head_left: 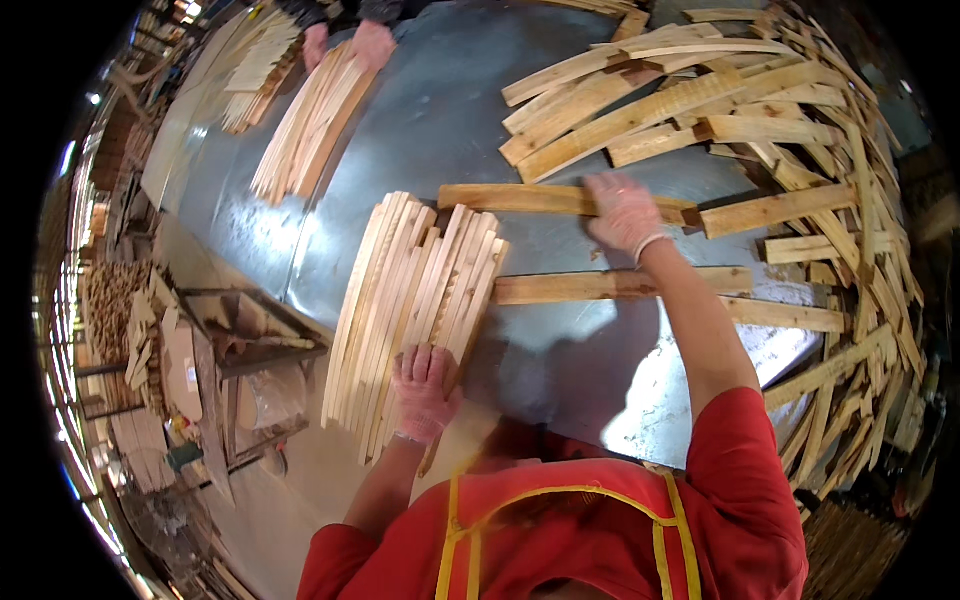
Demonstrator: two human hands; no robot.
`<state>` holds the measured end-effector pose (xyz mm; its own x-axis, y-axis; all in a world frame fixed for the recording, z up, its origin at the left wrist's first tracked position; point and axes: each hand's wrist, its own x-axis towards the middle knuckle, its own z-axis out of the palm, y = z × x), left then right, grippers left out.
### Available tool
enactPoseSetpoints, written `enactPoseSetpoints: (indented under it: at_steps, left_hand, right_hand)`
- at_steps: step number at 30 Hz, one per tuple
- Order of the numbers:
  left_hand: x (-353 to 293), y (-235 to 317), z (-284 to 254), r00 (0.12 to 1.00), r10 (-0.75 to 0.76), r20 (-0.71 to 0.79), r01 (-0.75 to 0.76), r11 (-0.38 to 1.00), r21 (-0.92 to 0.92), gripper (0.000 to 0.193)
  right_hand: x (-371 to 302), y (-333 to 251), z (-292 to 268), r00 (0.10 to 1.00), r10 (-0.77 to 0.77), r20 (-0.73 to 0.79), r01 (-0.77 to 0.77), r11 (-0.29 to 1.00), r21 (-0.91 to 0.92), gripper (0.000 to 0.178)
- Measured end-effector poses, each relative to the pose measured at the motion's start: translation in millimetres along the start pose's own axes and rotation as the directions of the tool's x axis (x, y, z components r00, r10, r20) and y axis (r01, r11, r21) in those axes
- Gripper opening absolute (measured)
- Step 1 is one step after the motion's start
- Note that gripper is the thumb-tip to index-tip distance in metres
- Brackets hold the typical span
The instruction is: The person sorts and stacks thin wooden planks on a metal table. They pick up individual planks from a disorganized pile, align them, and place them into a neat stack. The person wears pink gloves and a red shirt with yellow straps. Another person is visible in the background working with similar materials.
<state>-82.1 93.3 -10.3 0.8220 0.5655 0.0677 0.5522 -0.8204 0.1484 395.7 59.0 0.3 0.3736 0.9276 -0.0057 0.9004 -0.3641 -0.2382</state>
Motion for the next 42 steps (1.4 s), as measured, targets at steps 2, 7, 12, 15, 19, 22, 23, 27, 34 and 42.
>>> enactPoseSetpoints:
  at_steps: [2,7,12,15,19,22,23,27,34,42]
  left_hand:
    - [0.9,0.5,-2.5,1.0,-0.004,-0.005,0.004,1.0,0.015,0.086]
    - [-7.0,-1.2,6.7,0.999,-0.035,-0.041,0.036,0.999,0.011,0.085]
    - [-6.1,1.9,-3.8,0.998,-0.066,-0.01,0.066,0.998,-0.009,0.082]
    - [-3.8,5.0,-10.5,0.998,-0.056,0.007,0.056,0.998,-0.022,0.077]
    - [-7.4,0.2,-10.3,0.999,-0.018,-0.035,0.018,1.0,-0.005,0.075]
    - [-13.7,1.2,-6.4,0.999,0.005,-0.034,-0.006,0.999,-0.034,0.079]
    - [-15.3,4.0,-7.9,1.0,0.013,0.009,-0.013,0.999,-0.033,0.082]
    - [-18.4,1.6,-15.0,0.995,0.06,0.083,-0.06,0.998,-0.01,0.087]
    - [-3.2,29.7,-26.7,0.971,0.001,0.24,-0.027,0.994,0.104,0.09]
    - [-11.7,48.9,3.3,0.978,-0.122,0.167,0.031,0.884,0.467,0.091]
  right_hand:
    - [3.3,27.1,2.2,0.996,0.079,0.052,-0.079,0.997,0.014,0.067]
    - [-38.9,9.3,-34.4,0.915,0.004,0.404,-0.146,0.935,0.322,0.064]
    - [-149.0,-12.1,-22.9,0.858,0.101,0.503,-0.419,0.704,0.574,0.067]
    - [-210.3,-74.8,-0.4,0.838,0.126,0.531,-0.545,0.128,0.829,0.07]
    - [-237.9,-176.2,77.1,0.884,0.09,0.459,-0.465,0.27,0.843,0.06]
    - [-220.1,-246.1,82.5,0.867,-0.065,0.494,-0.338,0.65,0.68,0.048]
    - [-207.6,-253.0,75.1,0.826,-0.138,0.546,-0.277,0.744,0.608,0.045]
    - [-165.2,-203.3,49.9,0.97,0.137,0.199,-0.196,0.927,0.32,0.035]
    - [-172.8,-111.6,13.8,0.977,0.028,0.21,0.02,0.974,-0.227,0.039]
    - [-301.9,27.7,2.3,0.831,0.364,-0.421,-0.426,0.903,-0.061,0.059]
